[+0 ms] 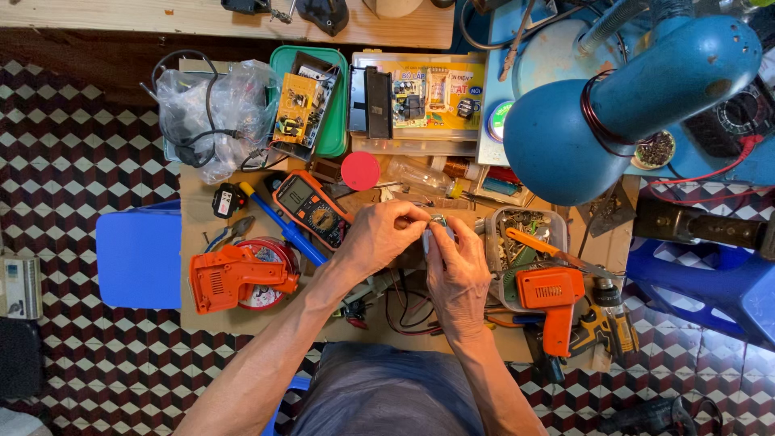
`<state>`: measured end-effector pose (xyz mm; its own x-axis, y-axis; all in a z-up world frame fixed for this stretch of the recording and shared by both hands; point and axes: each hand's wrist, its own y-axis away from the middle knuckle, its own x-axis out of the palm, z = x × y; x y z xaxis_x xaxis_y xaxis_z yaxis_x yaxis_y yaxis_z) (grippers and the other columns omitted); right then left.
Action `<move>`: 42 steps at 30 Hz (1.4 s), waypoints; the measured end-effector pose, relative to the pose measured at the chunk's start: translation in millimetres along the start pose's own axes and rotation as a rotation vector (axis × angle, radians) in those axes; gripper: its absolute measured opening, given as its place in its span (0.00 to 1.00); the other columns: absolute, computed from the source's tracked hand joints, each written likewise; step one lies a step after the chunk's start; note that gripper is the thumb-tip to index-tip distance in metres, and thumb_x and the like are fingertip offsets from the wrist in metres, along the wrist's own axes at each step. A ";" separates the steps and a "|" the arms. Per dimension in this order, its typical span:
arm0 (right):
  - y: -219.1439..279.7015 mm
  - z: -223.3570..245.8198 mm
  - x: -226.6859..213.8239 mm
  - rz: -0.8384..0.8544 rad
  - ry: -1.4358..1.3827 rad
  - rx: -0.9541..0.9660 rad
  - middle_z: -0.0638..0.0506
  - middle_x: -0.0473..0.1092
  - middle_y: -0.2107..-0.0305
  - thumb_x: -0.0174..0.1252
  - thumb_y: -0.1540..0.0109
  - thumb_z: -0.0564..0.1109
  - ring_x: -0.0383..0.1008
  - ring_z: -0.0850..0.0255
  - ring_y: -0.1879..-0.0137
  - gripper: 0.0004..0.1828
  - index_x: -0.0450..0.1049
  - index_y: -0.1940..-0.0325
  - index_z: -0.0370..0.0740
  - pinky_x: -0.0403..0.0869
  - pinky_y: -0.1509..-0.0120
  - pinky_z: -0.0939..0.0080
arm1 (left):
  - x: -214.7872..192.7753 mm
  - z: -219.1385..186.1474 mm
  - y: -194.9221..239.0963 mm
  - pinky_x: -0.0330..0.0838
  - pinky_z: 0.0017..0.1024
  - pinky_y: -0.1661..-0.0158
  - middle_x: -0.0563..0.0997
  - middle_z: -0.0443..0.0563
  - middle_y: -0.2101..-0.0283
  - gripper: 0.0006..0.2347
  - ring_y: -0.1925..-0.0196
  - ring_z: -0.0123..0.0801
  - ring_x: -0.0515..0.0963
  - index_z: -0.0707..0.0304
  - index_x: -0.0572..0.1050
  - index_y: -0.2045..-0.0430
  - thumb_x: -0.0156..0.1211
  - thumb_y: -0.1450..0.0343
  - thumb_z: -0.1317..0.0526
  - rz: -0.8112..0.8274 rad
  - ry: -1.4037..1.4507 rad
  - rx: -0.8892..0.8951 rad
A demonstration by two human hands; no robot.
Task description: The person tests a small white electronic component with a multimeter, then uses a heat gun to apply heat to the component while holding it with pliers. The person repeatedly measures and heats the component throughout the clip.
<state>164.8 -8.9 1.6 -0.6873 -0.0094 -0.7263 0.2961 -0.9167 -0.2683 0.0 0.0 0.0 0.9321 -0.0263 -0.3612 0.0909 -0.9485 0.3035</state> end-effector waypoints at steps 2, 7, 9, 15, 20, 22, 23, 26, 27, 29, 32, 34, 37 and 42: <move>0.0 0.1 0.1 0.006 -0.006 0.005 0.41 0.72 0.48 0.64 0.37 0.37 0.76 0.48 0.46 0.16 0.77 0.44 0.38 0.77 0.45 0.54 | -1.3 -0.3 1.6 0.81 0.30 0.62 0.87 0.56 0.64 0.10 0.63 0.34 0.88 0.63 0.83 0.61 0.63 0.31 0.60 0.014 -0.055 -0.014; -1.1 -0.2 -1.4 0.010 -0.002 0.005 0.41 0.73 0.48 0.64 0.37 0.37 0.76 0.48 0.45 0.15 0.77 0.46 0.38 0.77 0.44 0.53 | -1.5 -1.6 3.4 0.81 0.30 0.60 0.87 0.56 0.60 0.10 0.61 0.36 0.88 0.63 0.83 0.59 0.62 0.31 0.61 -0.010 -0.069 0.062; -1.4 0.4 -2.0 0.018 -0.005 0.007 0.42 0.73 0.48 0.64 0.37 0.38 0.76 0.47 0.45 0.14 0.77 0.46 0.38 0.77 0.44 0.53 | -1.2 -2.2 6.7 0.81 0.30 0.59 0.87 0.56 0.58 0.11 0.59 0.36 0.88 0.63 0.83 0.58 0.61 0.31 0.62 -0.005 -0.064 0.083; -3.7 1.7 -3.9 0.025 -0.018 0.019 0.42 0.73 0.49 0.64 0.37 0.38 0.76 0.48 0.45 0.14 0.77 0.47 0.38 0.76 0.44 0.53 | 0.0 -5.7 13.0 0.79 0.30 0.55 0.85 0.56 0.53 0.11 0.54 0.37 0.86 0.65 0.81 0.55 0.59 0.29 0.63 0.005 -0.060 0.127; -3.3 0.9 -3.6 0.016 -0.038 0.028 0.42 0.72 0.48 0.65 0.37 0.37 0.76 0.48 0.45 0.15 0.77 0.46 0.39 0.76 0.44 0.54 | -8.9 -0.6 1.6 0.80 0.29 0.59 0.87 0.54 0.61 0.11 0.60 0.32 0.88 0.62 0.83 0.56 0.60 0.29 0.60 0.094 -0.065 0.045; -3.5 0.9 -2.7 0.003 -0.045 0.027 0.42 0.72 0.48 0.65 0.37 0.36 0.76 0.48 0.45 0.15 0.77 0.46 0.39 0.76 0.44 0.54 | -13.8 2.6 -6.4 0.81 0.29 0.59 0.87 0.53 0.64 0.11 0.61 0.32 0.88 0.62 0.82 0.56 0.60 0.28 0.59 0.166 -0.024 -0.002; -3.2 0.5 -2.7 -0.004 -0.047 0.029 0.42 0.72 0.48 0.65 0.38 0.36 0.76 0.48 0.45 0.15 0.77 0.46 0.39 0.76 0.45 0.54 | -15.8 4.2 -10.6 0.81 0.28 0.60 0.88 0.52 0.65 0.11 0.61 0.31 0.88 0.62 0.81 0.56 0.59 0.28 0.59 0.204 -0.003 -0.026; -2.4 -0.3 -2.5 -0.004 -0.041 0.016 0.43 0.73 0.49 0.65 0.38 0.36 0.76 0.49 0.46 0.15 0.77 0.46 0.40 0.76 0.45 0.54 | -23.9 7.7 -23.1 0.80 0.28 0.57 0.88 0.51 0.63 0.11 0.59 0.31 0.88 0.61 0.79 0.53 0.60 0.28 0.59 0.286 0.009 0.095; -2.4 -0.5 -2.5 -0.004 -0.039 0.016 0.43 0.73 0.49 0.65 0.38 0.36 0.76 0.49 0.46 0.15 0.77 0.46 0.40 0.76 0.45 0.53 | -25.1 7.7 -26.9 0.80 0.29 0.58 0.88 0.51 0.63 0.11 0.59 0.32 0.88 0.61 0.80 0.54 0.61 0.28 0.59 0.298 -0.038 0.141; -2.8 -1.0 -2.3 -0.005 -0.034 0.015 0.43 0.73 0.49 0.66 0.38 0.37 0.76 0.49 0.46 0.15 0.77 0.47 0.40 0.76 0.45 0.53 | -27.5 6.5 -33.5 0.80 0.30 0.59 0.88 0.52 0.62 0.10 0.59 0.33 0.88 0.61 0.81 0.57 0.63 0.28 0.59 0.322 -0.130 0.232; -3.2 -1.8 -2.8 0.018 -0.059 0.044 0.42 0.72 0.49 0.65 0.38 0.37 0.76 0.49 0.47 0.15 0.77 0.46 0.40 0.77 0.47 0.55 | -32.5 2.4 -42.2 0.80 0.32 0.62 0.86 0.53 0.62 0.10 0.62 0.38 0.88 0.60 0.80 0.56 0.63 0.29 0.60 0.371 -0.247 0.373; -2.7 -2.3 -2.9 0.017 -0.056 0.036 0.43 0.72 0.48 0.65 0.37 0.36 0.76 0.49 0.46 0.15 0.77 0.46 0.40 0.77 0.46 0.54 | -36.5 -0.6 -47.2 0.79 0.34 0.63 0.86 0.54 0.62 0.09 0.62 0.43 0.86 0.60 0.81 0.58 0.64 0.29 0.60 0.415 -0.309 0.454; -3.0 -2.7 -2.7 0.018 -0.041 0.022 0.42 0.72 0.48 0.65 0.38 0.36 0.75 0.48 0.46 0.16 0.77 0.46 0.40 0.76 0.46 0.54 | -42.3 -4.9 -56.8 0.78 0.37 0.65 0.84 0.55 0.65 0.07 0.63 0.48 0.84 0.60 0.80 0.62 0.64 0.30 0.60 0.469 -0.379 0.545; -3.5 -2.7 -2.1 0.013 -0.056 0.036 0.43 0.72 0.48 0.66 0.38 0.36 0.75 0.48 0.47 0.16 0.77 0.46 0.40 0.76 0.46 0.53 | -44.2 -7.3 -65.6 0.76 0.41 0.66 0.82 0.55 0.69 0.06 0.64 0.51 0.82 0.60 0.78 0.65 0.66 0.31 0.61 0.509 -0.454 0.676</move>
<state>167.0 -4.6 2.4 -0.7197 -0.0425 -0.6930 0.2821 -0.9299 -0.2359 -44.6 65.7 2.5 0.5659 -0.4706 -0.6770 -0.6416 -0.7671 -0.0031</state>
